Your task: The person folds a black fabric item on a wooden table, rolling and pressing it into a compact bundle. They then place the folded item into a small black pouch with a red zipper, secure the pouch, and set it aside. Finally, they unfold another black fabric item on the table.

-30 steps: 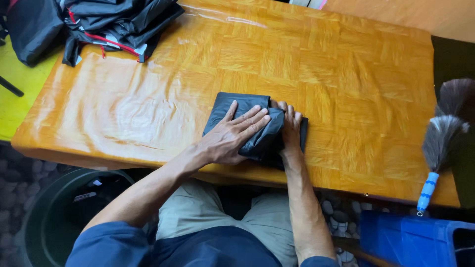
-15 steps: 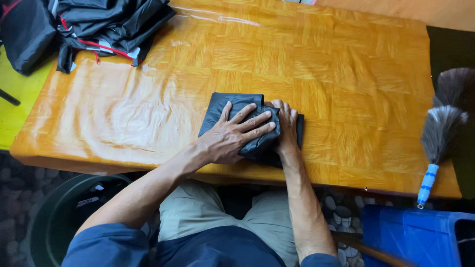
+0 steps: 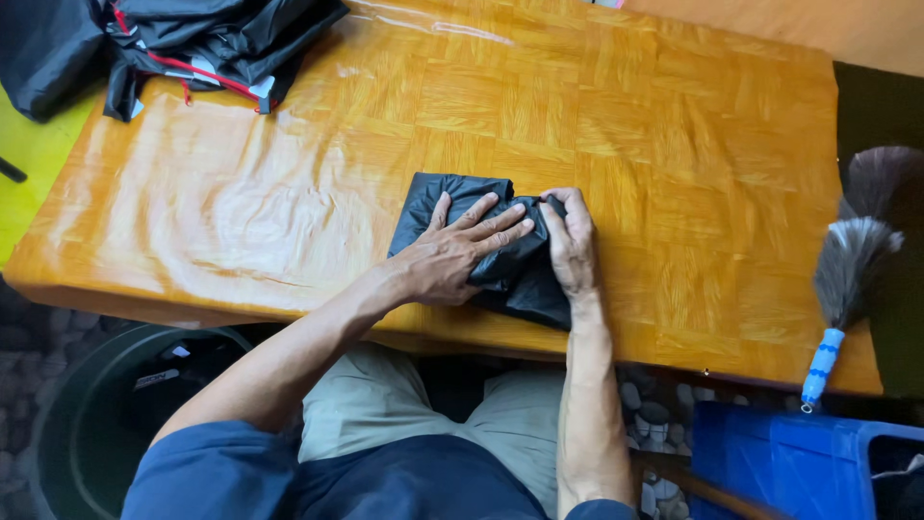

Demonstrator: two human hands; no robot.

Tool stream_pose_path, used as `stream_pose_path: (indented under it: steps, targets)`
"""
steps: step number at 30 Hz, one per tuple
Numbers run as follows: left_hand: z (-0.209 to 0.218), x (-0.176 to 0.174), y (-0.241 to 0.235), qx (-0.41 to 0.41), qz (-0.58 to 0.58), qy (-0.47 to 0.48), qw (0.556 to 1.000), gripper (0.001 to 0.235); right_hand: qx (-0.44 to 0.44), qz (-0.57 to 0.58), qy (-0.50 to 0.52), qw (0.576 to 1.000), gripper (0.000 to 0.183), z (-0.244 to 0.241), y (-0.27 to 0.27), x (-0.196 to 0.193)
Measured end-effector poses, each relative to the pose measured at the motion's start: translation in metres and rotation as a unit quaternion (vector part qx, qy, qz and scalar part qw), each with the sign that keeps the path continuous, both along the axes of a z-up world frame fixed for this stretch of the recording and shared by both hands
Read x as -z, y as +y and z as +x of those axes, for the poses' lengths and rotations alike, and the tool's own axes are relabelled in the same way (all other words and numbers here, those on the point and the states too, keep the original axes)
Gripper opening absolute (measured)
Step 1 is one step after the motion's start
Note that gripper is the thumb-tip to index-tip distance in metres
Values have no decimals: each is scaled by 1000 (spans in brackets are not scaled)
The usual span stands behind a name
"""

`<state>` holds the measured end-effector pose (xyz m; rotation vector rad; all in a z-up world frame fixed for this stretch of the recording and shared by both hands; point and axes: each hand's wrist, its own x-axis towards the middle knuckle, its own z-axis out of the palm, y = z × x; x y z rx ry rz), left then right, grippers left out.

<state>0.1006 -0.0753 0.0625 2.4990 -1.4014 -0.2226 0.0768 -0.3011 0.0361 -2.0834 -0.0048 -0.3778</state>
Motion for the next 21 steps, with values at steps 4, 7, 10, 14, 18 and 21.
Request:
stream_pose_path:
  steps: [4,7,10,14,18,21]
  targets:
    - [-1,13,-10,3,59,-31,998,104,33,129,-17,991,23,-2,-20,10]
    - [-4,17,-16,4,90,-55,994,103,29,215,-24,976,27,-14,-6,-16]
    - [-13,-16,-10,30,112,-31,993,94,-2,252,-2,968,30,0,-25,17]
    - [-9,-8,-9,30,75,24,996,79,-49,291,11,956,30,3,-23,21]
    - [-13,8,-12,-6,48,12,999,61,-46,173,1,984,36,-10,2,-11]
    - [-16,19,-17,-24,31,-56,998,64,-60,81,-14,995,38,-8,5,-14]
